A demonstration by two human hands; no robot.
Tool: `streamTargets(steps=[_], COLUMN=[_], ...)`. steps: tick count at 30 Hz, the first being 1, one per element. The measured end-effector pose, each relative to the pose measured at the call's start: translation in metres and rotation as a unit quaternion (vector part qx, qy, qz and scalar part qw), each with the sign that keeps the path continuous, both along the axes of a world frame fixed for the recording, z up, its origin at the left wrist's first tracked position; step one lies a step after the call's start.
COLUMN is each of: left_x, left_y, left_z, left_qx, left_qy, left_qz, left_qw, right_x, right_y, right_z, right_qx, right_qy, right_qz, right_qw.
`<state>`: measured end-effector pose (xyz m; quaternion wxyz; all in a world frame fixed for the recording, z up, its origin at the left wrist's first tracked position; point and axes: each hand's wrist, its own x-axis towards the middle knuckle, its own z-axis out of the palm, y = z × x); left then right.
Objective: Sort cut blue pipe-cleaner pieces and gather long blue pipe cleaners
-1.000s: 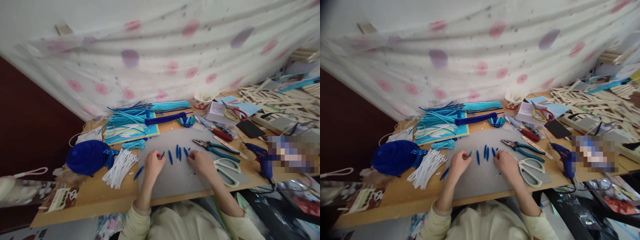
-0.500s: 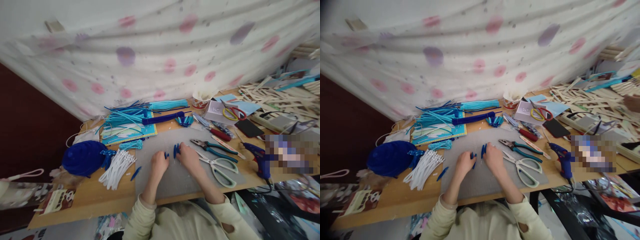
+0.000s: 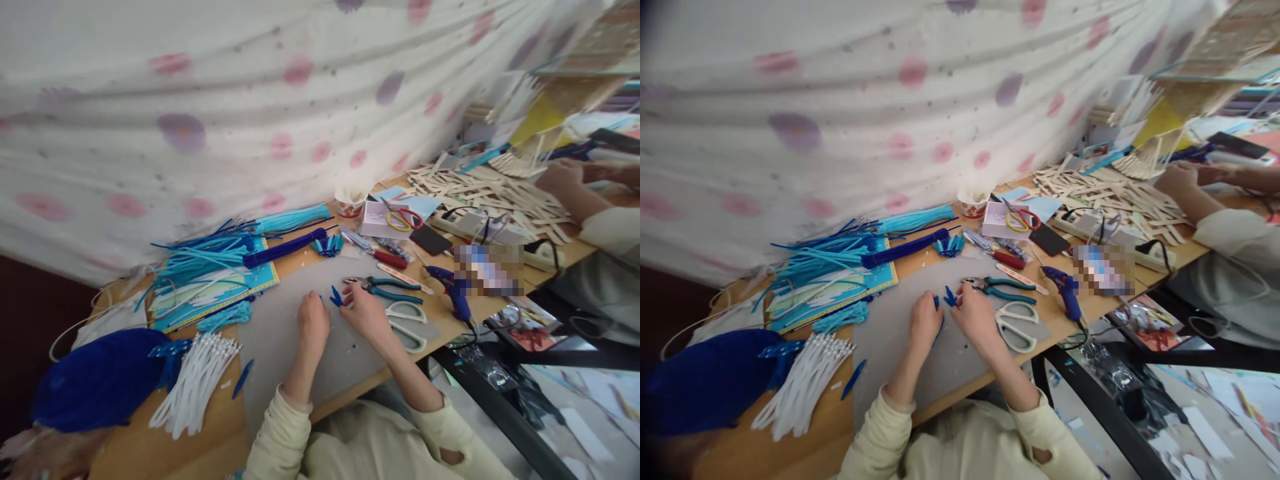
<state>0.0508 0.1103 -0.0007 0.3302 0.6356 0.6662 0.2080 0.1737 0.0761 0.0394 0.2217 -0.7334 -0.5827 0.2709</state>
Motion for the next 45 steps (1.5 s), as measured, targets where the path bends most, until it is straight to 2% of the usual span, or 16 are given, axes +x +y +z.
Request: streamTargets(steps=[4,10,13,16,19,21,25,27,28,30,32,34,36,39,42,45], left_x=[-0.009,-0.009,-0.005,-0.007,-0.021,-0.04,-0.094,-0.12,-0.132,-0.148,-0.155,-0.156,-0.154,-0.155,-0.162,-0.167], left_y=[0.006,-0.005,-0.015,-0.018,-0.015,-0.013,-0.021,-0.03,-0.035,-0.043,-0.048,-0.05,-0.05,-0.049,-0.047,-0.047], left_z=[0.001,-0.002,-0.006,-0.007,-0.004,0.004,0.023,0.027,0.026,0.017,0.003,-0.013,-0.025,-0.035,-0.037,-0.033], left_qx=[-0.021,-0.029,-0.022,0.009,0.049,0.072,0.126,0.137,0.132,0.102,0.107,0.145,0.186,0.215,0.244,0.279], left_qy=[-0.114,-0.298,-0.335,-0.331,-0.286,-0.238,-0.11,-0.054,-0.013,0.175,0.304,0.374,0.395,0.383,0.356,0.315], left_qz=[0.018,0.093,0.125,0.147,0.167,0.175,0.2,0.203,0.202,0.145,0.101,0.075,0.061,0.057,0.067,0.062], left_qw=[0.993,0.95,0.933,0.932,0.942,0.953,0.965,0.968,0.97,0.968,0.941,0.913,0.898,0.896,0.9,0.905], right_x=[0.001,-0.024,-0.042,-0.054,-0.059,-0.059,-0.047,-0.036,-0.031,-0.02,-0.014,-0.014,-0.022,-0.044,-0.068,-0.082], right_y=[-0.002,0.002,0.002,-0.001,-0.006,-0.011,-0.021,-0.027,-0.031,-0.038,-0.046,-0.053,-0.058,-0.06,-0.058,-0.055], right_z=[0.0,-0.004,-0.006,-0.007,-0.006,-0.005,-0.006,-0.008,-0.008,-0.009,-0.011,-0.016,-0.025,-0.043,-0.054,-0.054], right_qx=[0.014,0.021,0.04,0.058,0.076,0.081,0.076,0.073,0.072,0.074,0.08,0.092,0.107,0.115,0.112,0.111], right_qy=[0.066,0.177,0.179,0.165,0.157,0.16,0.152,0.139,0.131,0.11,0.089,0.068,0.023,-0.064,-0.098,-0.104], right_qz=[0.004,0.07,0.082,0.093,0.129,0.159,0.173,0.165,0.158,0.139,0.128,0.144,0.183,0.238,0.28,0.313], right_qw=[0.998,0.982,0.98,0.98,0.976,0.971,0.97,0.974,0.976,0.981,0.985,0.983,0.977,0.962,0.948,0.937])
